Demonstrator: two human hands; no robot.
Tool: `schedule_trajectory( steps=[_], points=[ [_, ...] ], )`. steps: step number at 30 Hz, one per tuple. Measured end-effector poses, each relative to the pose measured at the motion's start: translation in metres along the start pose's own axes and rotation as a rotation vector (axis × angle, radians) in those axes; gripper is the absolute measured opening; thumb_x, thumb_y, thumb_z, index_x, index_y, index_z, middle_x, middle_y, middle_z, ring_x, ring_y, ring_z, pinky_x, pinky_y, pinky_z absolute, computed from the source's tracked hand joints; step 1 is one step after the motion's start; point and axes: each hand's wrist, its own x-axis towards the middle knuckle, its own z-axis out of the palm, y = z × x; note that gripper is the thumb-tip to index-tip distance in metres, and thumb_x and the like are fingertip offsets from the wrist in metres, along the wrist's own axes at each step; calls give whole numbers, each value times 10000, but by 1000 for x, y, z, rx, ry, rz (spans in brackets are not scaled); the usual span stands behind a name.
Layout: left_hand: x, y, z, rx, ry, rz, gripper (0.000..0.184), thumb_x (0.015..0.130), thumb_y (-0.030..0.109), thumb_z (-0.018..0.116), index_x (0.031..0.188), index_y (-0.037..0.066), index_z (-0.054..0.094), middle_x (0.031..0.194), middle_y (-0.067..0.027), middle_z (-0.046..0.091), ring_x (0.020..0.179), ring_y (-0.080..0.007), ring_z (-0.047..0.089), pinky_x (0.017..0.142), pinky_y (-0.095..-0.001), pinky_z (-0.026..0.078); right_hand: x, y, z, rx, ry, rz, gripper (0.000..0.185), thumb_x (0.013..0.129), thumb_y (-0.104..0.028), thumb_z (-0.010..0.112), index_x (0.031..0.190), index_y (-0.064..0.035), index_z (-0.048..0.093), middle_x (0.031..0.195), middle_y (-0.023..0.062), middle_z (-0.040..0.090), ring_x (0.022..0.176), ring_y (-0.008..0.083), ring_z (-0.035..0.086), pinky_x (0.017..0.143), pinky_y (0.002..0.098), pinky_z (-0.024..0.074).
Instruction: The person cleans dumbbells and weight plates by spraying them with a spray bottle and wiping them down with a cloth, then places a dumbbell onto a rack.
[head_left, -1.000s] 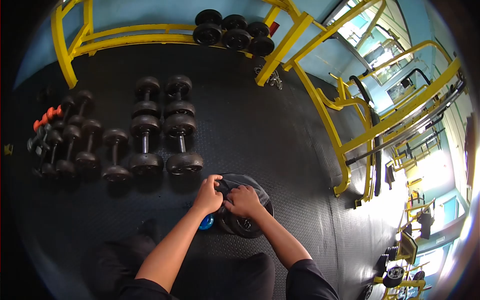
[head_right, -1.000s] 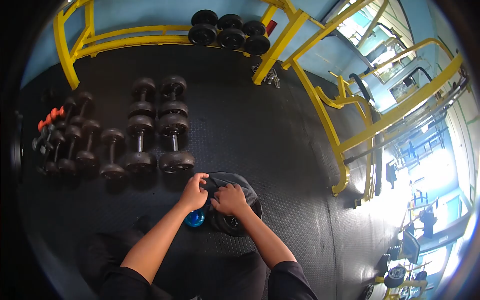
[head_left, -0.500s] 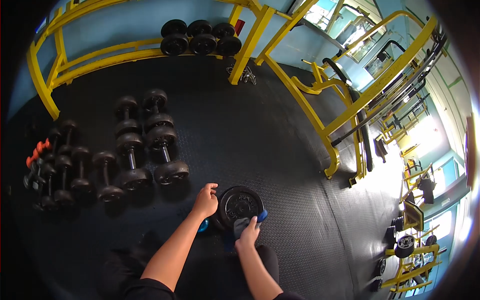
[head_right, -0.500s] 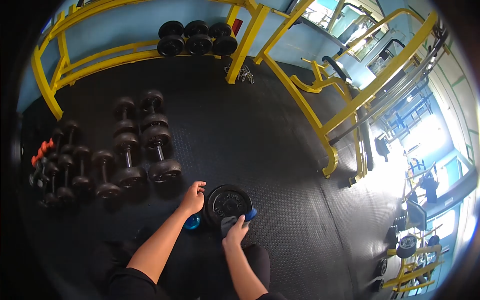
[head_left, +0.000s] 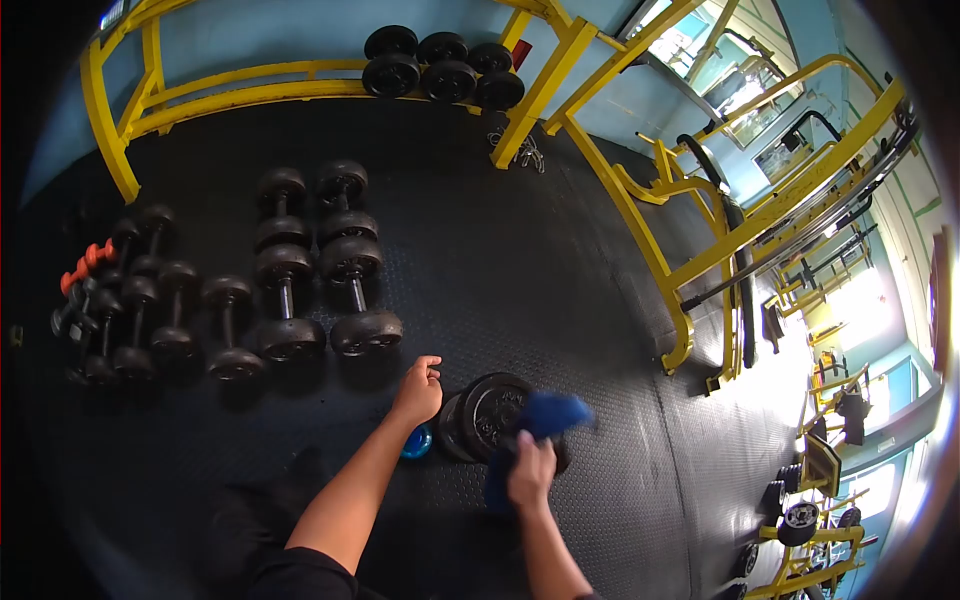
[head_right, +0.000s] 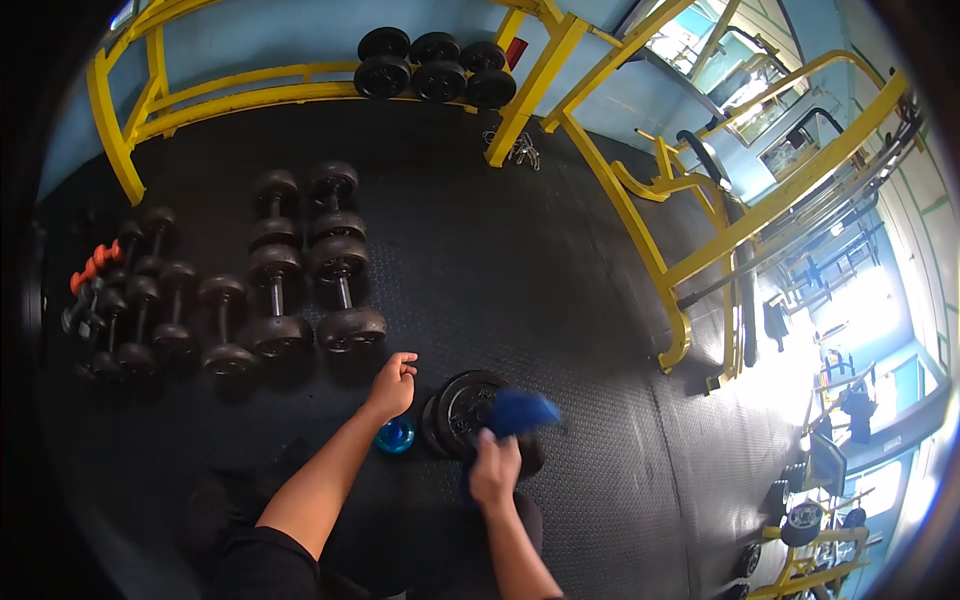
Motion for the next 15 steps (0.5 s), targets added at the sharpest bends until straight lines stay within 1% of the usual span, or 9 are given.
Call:
schedule_trajectory(
  steps=[1, 2, 3, 4, 5, 7, 9, 11, 15],
  points=[
    [0, 0, -2, -12, 14, 3, 378, 877, -1, 487, 1242, 31, 581, 1094, -171, 675, 1057, -312, 653, 930, -403, 507, 28, -4, 9, -437, -174, -131, 309, 937, -168, 555, 1175, 26, 594, 1223, 204, 630, 1165, 386, 589, 1045, 482, 435],
    [2, -3, -3, -10, 20, 5, 378, 877, -1, 487, 1242, 31, 581, 1094, -171, 675, 1057, -312, 653, 930, -403, 507, 53, 11, 32, -659, -144, -480, 399, 913, -209, 572, 1251, 4, 593, 1481, 222, 455, 1401, 403, 395, 1150, 597, 263],
    [7, -11, -2, 43, 75, 18, 382, 868, -9, 488, 1235, 33, 584, 1072, -169, 678, 1043, -316, 654, 924, -408, 508, 67, -10, 48, -806, -336, -377, 480, 918, -285, 541, 1322, -30, 583, 1615, 145, 293, 1510, 342, 234, 1167, 676, 117],
    [10, -17, -4, 96, 130, 29, 386, 858, -17, 488, 1228, 35, 586, 1051, -167, 680, 1030, -320, 656, 917, -413, 509, 84, 22, 63, -908, -402, -459, 421, 930, -345, 512, 1201, -85, 702, 1510, 92, 473, 1456, 355, 335, 1167, 678, 133],
    [10, -21, -9, 94, 135, 25, 386, 858, -17, 488, 1228, 35, 586, 1051, -167, 680, 1030, -320, 656, 917, -413, 509, 88, 17, 71, -908, -408, -462, 421, 930, -345, 512, 1201, -85, 702, 1510, 92, 473, 1456, 355, 335, 1167, 678, 133],
    [4, -30, -18, 31, 206, 46, 384, 843, -29, 490, 1208, 36, 593, 1035, -166, 672, 1018, -324, 650, 914, -419, 508, 100, 0, 85, -1487, -874, -287, 441, 923, -400, 501, 1151, -103, 734, 1428, 87, 538, 1404, 345, 398, 1179, 650, 160],
    [1, -36, -20, 57, 248, 35, 367, 848, -33, 491, 1194, 32, 598, 1034, -162, 664, 1017, -318, 645, 918, -415, 507, 87, 15, 75, -1462, -830, -400, 421, 898, -415, 539, 1087, -109, 758, 1348, 72, 579, 1367, 319, 432, 1183, 627, 184],
    [3, -36, -18, 41, 215, 58, 361, 854, -33, 492, 1192, 37, 599, 1053, -165, 657, 1026, -314, 640, 925, -409, 504, 73, 19, 59, -1355, -866, -702, 418, 861, -425, 599, 1032, -85, 770, 1346, 68, 587, 1411, 321, 382, 1190, 574, 218],
    [-4, -16, -9, 41, 83, 89, 349, 874, -3, 507, 1208, 45, 595, 1083, -167, 653, 1047, -312, 639, 936, -396, 502, 32, 38, 20, -1299, -888, -879, 330, 858, -345, 630, 1019, -92, 768, 1386, 46, 559, 1453, 297, 328, 1203, 502, 248]
  ],
)
